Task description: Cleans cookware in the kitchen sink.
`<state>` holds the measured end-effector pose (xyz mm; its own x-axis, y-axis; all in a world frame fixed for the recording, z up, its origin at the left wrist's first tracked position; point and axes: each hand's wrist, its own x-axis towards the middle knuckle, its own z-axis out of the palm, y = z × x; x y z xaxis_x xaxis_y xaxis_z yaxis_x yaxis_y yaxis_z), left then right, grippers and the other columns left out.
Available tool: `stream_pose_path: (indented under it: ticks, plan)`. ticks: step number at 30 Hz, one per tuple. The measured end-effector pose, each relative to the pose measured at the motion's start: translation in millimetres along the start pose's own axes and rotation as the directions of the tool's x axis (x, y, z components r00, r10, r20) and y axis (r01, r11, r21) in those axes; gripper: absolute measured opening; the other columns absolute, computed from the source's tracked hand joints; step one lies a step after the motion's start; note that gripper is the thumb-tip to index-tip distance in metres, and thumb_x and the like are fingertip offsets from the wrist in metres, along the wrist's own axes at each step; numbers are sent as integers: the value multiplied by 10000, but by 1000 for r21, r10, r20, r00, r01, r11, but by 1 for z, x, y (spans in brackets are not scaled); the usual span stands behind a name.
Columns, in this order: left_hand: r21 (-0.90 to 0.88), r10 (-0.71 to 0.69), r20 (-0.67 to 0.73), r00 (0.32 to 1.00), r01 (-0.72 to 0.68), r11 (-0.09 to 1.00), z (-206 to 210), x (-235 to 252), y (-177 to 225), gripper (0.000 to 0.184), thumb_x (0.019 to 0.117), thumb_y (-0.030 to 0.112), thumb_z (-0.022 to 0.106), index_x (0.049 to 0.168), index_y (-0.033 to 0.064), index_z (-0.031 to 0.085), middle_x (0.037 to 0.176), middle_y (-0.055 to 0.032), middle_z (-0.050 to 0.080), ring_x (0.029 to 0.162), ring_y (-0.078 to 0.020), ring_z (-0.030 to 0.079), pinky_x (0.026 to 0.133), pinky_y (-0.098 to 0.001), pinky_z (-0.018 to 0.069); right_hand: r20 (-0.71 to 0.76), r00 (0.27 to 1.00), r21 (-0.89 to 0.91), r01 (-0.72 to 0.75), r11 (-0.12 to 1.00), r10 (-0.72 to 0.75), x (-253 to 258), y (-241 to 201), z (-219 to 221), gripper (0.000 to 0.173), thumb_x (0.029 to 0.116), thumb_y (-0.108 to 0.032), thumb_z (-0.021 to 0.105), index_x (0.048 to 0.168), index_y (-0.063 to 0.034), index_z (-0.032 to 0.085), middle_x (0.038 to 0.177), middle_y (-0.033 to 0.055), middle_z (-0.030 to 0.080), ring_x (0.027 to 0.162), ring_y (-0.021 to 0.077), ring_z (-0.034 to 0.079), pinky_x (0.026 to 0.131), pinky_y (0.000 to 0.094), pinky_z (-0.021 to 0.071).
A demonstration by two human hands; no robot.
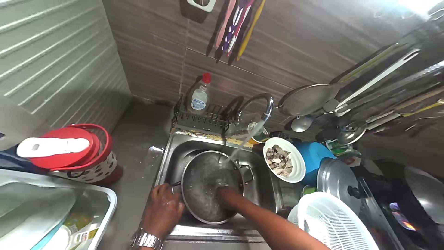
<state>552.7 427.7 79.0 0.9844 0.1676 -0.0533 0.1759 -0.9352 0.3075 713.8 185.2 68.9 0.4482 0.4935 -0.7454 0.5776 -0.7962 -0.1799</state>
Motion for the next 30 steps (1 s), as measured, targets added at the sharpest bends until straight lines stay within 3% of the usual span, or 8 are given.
stream_pose_path:
  ticks: [4, 7, 12, 15, 18, 20, 24, 30]
  plan:
    - [4, -2, 22, 1000, 2, 1000, -2, 0, 1, 326, 887, 386, 607, 948, 112, 773, 1076, -150, 733, 1258, -379, 589, 1149, -569, 352, -182, 978, 28, -100, 995, 103, 23, 13, -26, 490, 975, -286, 634, 1392, -34, 595, 1454, 241, 550, 1378, 421, 499, 1135, 620, 405]
    - [13, -13, 54, 998, 12, 1000, -2, -2, 0, 338, 900, 383, 591, 973, 107, 771, 1111, -159, 727, 1274, -377, 577, 1159, -568, 333, -140, 987, 159, -50, 986, 73, 18, -17, -18, 514, 1014, -250, 612, 1450, 10, 532, 1482, 251, 529, 1398, 400, 492, 1171, 570, 385]
    - [33, -4, 27, 1000, 3, 999, 1, -1, -1, 326, 895, 391, 586, 916, 121, 767, 1063, -136, 733, 1248, -361, 594, 1150, -552, 354, -34, 999, 63, 25, 998, -23, -2, -9, 10, 403, 951, -273, 676, 1268, -24, 672, 1319, 231, 639, 1260, 411, 592, 1052, 627, 474]
    - [32, -7, 37, 999, 6, 999, 0, 0, -2, 331, 898, 390, 571, 929, 126, 768, 1071, -133, 734, 1260, -358, 590, 1151, -551, 353, -129, 981, 75, -133, 988, 142, 16, 8, -23, 519, 1006, -280, 615, 1425, 19, 547, 1463, 281, 526, 1379, 448, 489, 1132, 628, 399]
    - [33, -9, 36, 999, 8, 999, -1, 0, 0, 328, 904, 380, 572, 934, 115, 763, 1073, -141, 731, 1251, -363, 594, 1144, -558, 358, -262, 958, 159, -77, 984, 118, 54, -16, -48, 515, 999, -224, 619, 1445, 21, 538, 1476, 260, 532, 1376, 409, 511, 1149, 557, 414]
    - [39, -2, 28, 1000, 1, 999, -1, -1, 0, 318, 900, 368, 584, 932, 108, 763, 1061, -149, 731, 1240, -369, 601, 1137, -564, 365, -203, 979, 203, 8, 979, 34, 62, -47, -43, 554, 995, -216, 629, 1464, 45, 491, 1465, 268, 533, 1361, 401, 525, 1141, 554, 425]
    - [52, -12, 71, 997, 8, 999, -2, -1, 1, 345, 915, 391, 565, 951, 113, 767, 1083, -141, 732, 1262, -355, 588, 1156, -552, 342, -13, 980, 120, 201, 972, -201, 27, -66, -2, 423, 983, -262, 656, 1285, 34, 635, 1310, 263, 632, 1246, 422, 599, 1059, 620, 466]
    - [5, -26, 111, 993, 26, 1000, -6, 2, 1, 354, 933, 386, 563, 996, 100, 762, 1135, -158, 722, 1294, -373, 566, 1175, -568, 317, 106, 971, -24, 216, 976, -213, 6, -40, -3, 314, 947, -154, 683, 1176, 61, 664, 1243, 290, 639, 1197, 463, 605, 1007, 659, 478]
